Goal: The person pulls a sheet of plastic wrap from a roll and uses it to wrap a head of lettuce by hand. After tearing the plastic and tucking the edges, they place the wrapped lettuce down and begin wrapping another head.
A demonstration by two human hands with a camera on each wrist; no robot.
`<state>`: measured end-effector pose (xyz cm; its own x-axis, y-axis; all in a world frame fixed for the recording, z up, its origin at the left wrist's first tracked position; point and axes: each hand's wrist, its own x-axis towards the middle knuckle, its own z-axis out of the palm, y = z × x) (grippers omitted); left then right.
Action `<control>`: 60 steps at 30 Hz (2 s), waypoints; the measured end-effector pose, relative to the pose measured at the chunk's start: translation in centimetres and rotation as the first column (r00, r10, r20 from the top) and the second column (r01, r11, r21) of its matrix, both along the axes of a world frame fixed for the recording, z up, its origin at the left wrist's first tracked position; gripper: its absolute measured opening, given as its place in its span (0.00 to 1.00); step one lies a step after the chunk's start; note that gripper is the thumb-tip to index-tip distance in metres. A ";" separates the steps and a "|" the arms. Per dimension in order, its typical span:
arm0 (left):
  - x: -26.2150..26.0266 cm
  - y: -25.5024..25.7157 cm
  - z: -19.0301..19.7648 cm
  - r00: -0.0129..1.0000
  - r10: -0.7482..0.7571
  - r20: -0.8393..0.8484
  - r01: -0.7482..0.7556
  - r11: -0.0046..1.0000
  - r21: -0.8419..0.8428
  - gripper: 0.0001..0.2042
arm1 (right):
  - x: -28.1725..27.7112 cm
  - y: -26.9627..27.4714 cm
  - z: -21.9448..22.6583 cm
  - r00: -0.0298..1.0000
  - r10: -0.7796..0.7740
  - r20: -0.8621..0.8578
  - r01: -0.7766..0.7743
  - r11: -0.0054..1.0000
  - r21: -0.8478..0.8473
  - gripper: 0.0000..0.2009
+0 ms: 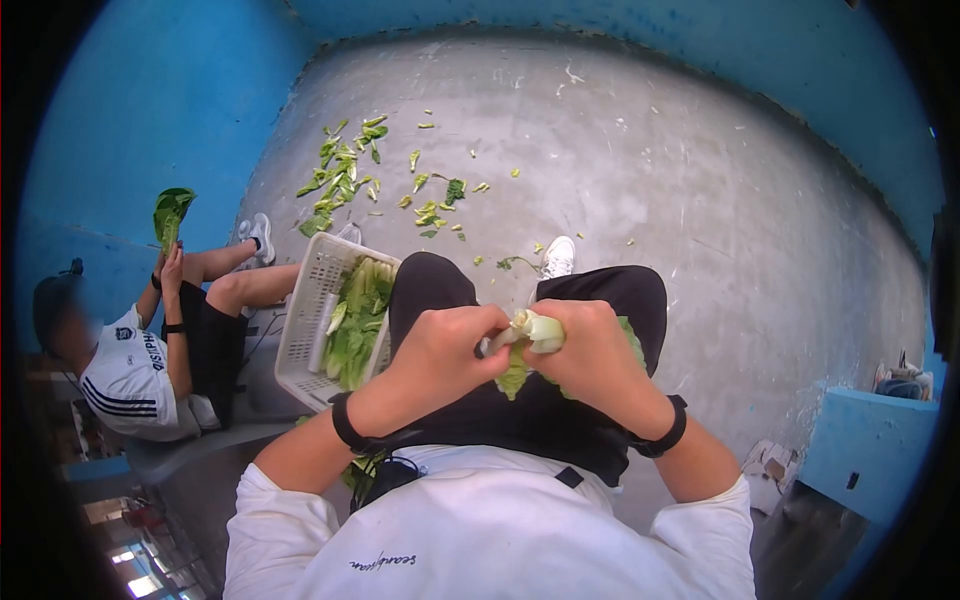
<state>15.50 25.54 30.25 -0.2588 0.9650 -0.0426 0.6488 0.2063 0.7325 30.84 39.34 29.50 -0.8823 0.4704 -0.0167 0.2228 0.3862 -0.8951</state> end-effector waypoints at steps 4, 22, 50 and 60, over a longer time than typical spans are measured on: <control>-0.2 -0.1 0.5 0.996 -0.077 -0.051 0.078 0.997 0.021 0.09 | 0.4 0.7 0.7 0.997 0.074 0.035 -0.076 0.994 0.073 0.10; -2.8 -1.1 -0.3 0.522 0.176 0.835 -0.097 0.984 -0.146 0.13 | 2.1 3.9 -1.0 0.984 -0.087 -0.154 -0.068 0.617 -0.784 0.05; 0.7 0.3 -1.6 0.464 0.071 0.883 0.033 0.995 -0.097 0.28 | 0.9 -0.4 -1.2 0.982 -0.187 0.003 0.175 0.910 -0.376 0.15; 0.6 0.6 -1.5 0.695 0.034 0.718 0.028 0.997 -0.074 0.23 | 0.5 -1.2 -0.8 0.983 -0.183 0.016 0.180 0.938 -0.296 0.10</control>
<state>16.10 26.18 28.78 -0.1225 0.9503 -0.2863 -0.0692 0.2796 0.9576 31.30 38.15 28.69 -0.7833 0.5981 -0.1692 0.2534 0.0588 -0.9656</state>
